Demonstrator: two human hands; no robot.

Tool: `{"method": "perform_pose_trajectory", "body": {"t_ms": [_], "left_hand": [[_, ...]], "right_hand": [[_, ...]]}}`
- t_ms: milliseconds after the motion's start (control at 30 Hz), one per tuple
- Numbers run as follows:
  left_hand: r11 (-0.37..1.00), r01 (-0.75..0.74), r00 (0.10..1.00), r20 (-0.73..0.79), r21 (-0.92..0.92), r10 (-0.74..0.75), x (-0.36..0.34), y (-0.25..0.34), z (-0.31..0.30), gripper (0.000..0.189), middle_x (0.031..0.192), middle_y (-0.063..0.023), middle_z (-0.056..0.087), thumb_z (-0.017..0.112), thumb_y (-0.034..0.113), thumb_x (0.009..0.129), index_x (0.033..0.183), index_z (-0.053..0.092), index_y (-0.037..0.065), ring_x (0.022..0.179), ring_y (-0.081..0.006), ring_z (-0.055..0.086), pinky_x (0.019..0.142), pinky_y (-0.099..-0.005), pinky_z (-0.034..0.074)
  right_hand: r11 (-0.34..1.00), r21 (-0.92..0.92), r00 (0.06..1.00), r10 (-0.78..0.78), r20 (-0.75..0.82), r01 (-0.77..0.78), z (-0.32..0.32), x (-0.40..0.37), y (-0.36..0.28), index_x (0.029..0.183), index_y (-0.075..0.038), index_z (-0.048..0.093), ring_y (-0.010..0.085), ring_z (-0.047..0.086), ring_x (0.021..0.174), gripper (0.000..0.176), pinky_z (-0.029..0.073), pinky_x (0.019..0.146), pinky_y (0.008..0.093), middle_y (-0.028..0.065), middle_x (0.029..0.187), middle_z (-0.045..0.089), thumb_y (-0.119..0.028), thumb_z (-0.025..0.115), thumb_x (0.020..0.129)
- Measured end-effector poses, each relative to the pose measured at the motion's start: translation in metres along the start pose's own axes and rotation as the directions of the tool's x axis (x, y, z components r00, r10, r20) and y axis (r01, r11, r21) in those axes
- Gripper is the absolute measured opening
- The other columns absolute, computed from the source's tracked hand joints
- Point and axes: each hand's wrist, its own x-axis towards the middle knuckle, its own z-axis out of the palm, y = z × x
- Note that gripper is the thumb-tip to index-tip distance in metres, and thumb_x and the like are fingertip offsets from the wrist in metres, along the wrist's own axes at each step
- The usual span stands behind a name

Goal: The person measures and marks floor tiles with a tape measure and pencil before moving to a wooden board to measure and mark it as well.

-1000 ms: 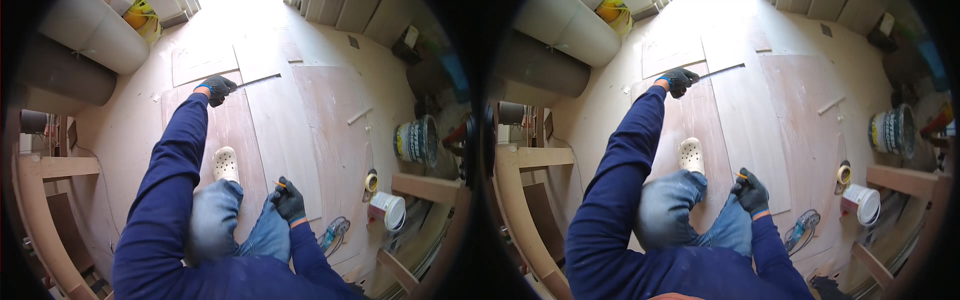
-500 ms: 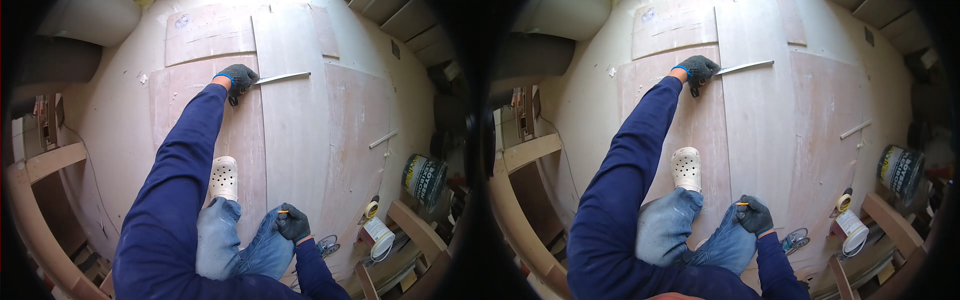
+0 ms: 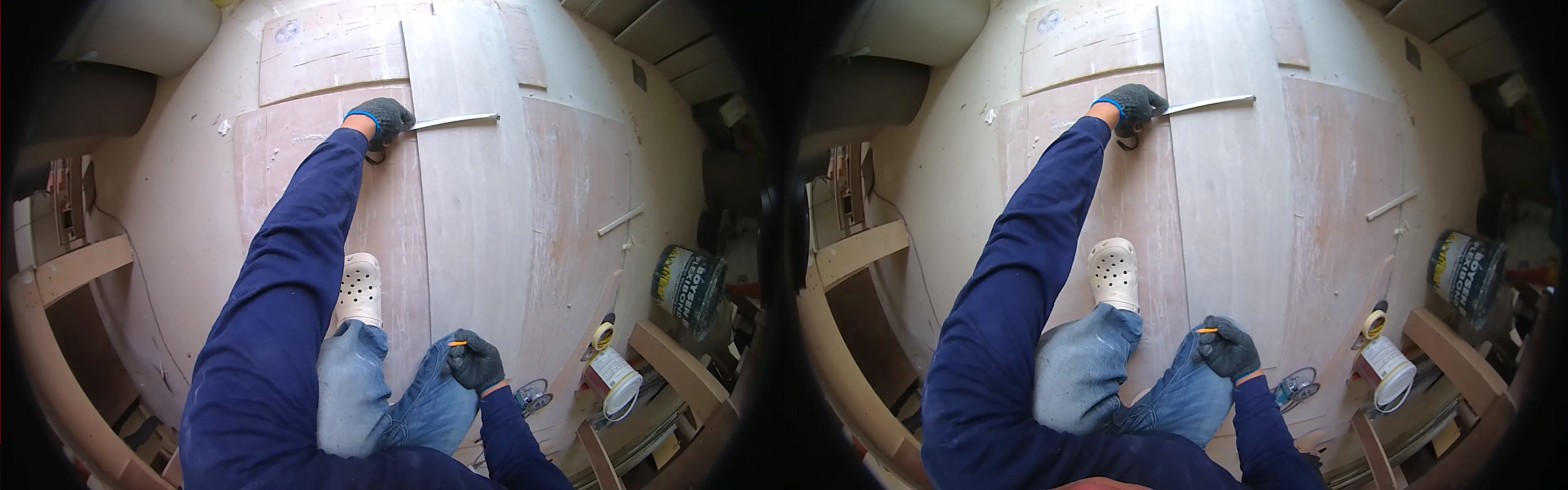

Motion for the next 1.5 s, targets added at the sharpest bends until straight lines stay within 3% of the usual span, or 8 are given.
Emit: {"method": "perform_pose_trajectory", "body": {"t_ms": [233, 333, 400, 633, 700, 833, 1033, 1500], "left_hand": [[0.993, -0.059, 0.998, 0.007, 0.102, 0.058, 0.001, -0.003, -0.001, 0.039, 0.096, -0.0111, 0.071, 0.057, 0.008, 0.08, 0.115, 0.069, 0.021, 0.078, -0.0247, 0.069, 0.074, -0.0368, 0.054], [0.98, -0.134, 0.977, -0.145, 0.149, 0.155, 0.004, -0.008, 0.005, 0.041, 0.096, -0.0109, 0.071, 0.058, 0.006, 0.08, 0.116, 0.068, 0.02, 0.076, -0.0231, 0.069, 0.072, -0.0365, 0.055], [0.998, -0.019, 1.0, -0.023, -0.061, 0.018, -0.002, -0.001, -0.002, 0.042, 0.099, -0.0115, 0.071, 0.059, 0.005, 0.079, 0.118, 0.068, 0.02, 0.077, -0.022, 0.069, 0.072, -0.0362, 0.055], [0.991, 0.103, 0.993, 0.068, -0.083, -0.098, -0.02, 0.018, -0.019, 0.049, 0.105, -0.0107, 0.069, 0.057, 0.0, 0.08, 0.124, 0.064, 0.021, 0.078, -0.021, 0.069, 0.071, -0.0371, 0.056], [0.999, 0.044, 0.999, 0.002, -0.026, -0.044, -0.018, 0.012, -0.015, 0.031, 0.097, -0.0085, 0.07, 0.055, 0.004, 0.083, 0.108, 0.069, 0.018, 0.079, -0.0246, 0.067, 0.074, -0.0386, 0.053], [0.995, -0.044, 0.998, -0.044, 0.089, 0.048, -0.017, 0.009, -0.01, 0.032, 0.098, -0.0096, 0.07, 0.056, 0.003, 0.083, 0.108, 0.069, 0.018, 0.079, -0.0248, 0.068, 0.073, -0.0375, 0.053], [0.994, 0.061, 0.998, -0.022, -0.092, -0.063, -0.029, 0.016, -0.013, 0.042, 0.107, -0.0107, 0.069, 0.058, 0.004, 0.081, 0.119, 0.066, 0.021, 0.084, -0.025, 0.068, 0.077, -0.0374, 0.054], [0.996, -0.013, 0.982, -0.186, 0.083, 0.028, -0.035, 0.011, 0.002, 0.045, 0.122, -0.0104, 0.063, 0.057, 0.008, 0.082, 0.124, 0.063, 0.023, 0.107, -0.0298, 0.062, 0.093, -0.0403, 0.048]], "right_hand": [[1.0, 0.004, 0.994, -0.02, -0.104, 0.02, 0.0, -0.001, 0.001, 0.122, 0.004, 0.055, 0.0278, 0.065, 0.092, 0.032, 0.054, 0.078, 0.041, 0.0194, 0.105, 0.064, -0.013, 0.052, 0.095], [1.0, 0.013, 0.994, -0.02, -0.106, 0.022, -0.001, 0.0, 0.001, 0.122, 0.004, 0.055, 0.0282, 0.065, 0.093, 0.032, 0.054, 0.079, 0.0417, 0.0195, 0.105, 0.065, -0.013, 0.052, 0.095], [1.0, -0.003, 0.995, -0.027, -0.095, 0.027, -0.002, 0.001, 0.0, 0.122, 0.004, 0.055, 0.0284, 0.065, 0.093, 0.032, 0.055, 0.079, 0.042, 0.0195, 0.105, 0.065, -0.013, 0.051, 0.095], [1.0, 0.019, 0.993, -0.008, -0.12, 0.01, 0.003, 0.001, -0.001, 0.122, 0.004, 0.055, 0.0273, 0.064, 0.092, 0.032, 0.054, 0.079, 0.0418, 0.0182, 0.102, 0.065, -0.014, 0.053, 0.095], [0.999, 0.037, 0.992, 0.003, -0.126, 0.002, 0.004, 0.001, -0.001, 0.122, 0.003, 0.055, 0.0267, 0.064, 0.092, 0.032, 0.054, 0.08, 0.0416, 0.0177, 0.101, 0.065, -0.014, 0.054, 0.094], [1.0, 0.004, 0.992, -0.013, -0.125, 0.014, 0.004, 0.001, 0.0, 0.121, 0.004, 0.055, 0.0259, 0.063, 0.09, 0.032, 0.053, 0.08, 0.041, 0.0166, 0.101, 0.064, -0.014, 0.055, 0.094], [1.0, 0.019, 0.993, 0.001, -0.121, 0.001, 0.007, 0.002, -0.001, 0.122, 0.005, 0.054, 0.0254, 0.063, 0.09, 0.033, 0.053, 0.081, 0.0407, 0.0165, 0.101, 0.064, -0.013, 0.054, 0.094], [1.0, 0.013, 0.995, -0.024, -0.094, 0.025, -0.001, 0.003, 0.002, 0.123, 0.006, 0.053, 0.0295, 0.062, 0.09, 0.035, 0.052, 0.078, 0.043, 0.0221, 0.104, 0.063, -0.013, 0.052, 0.094]]}}
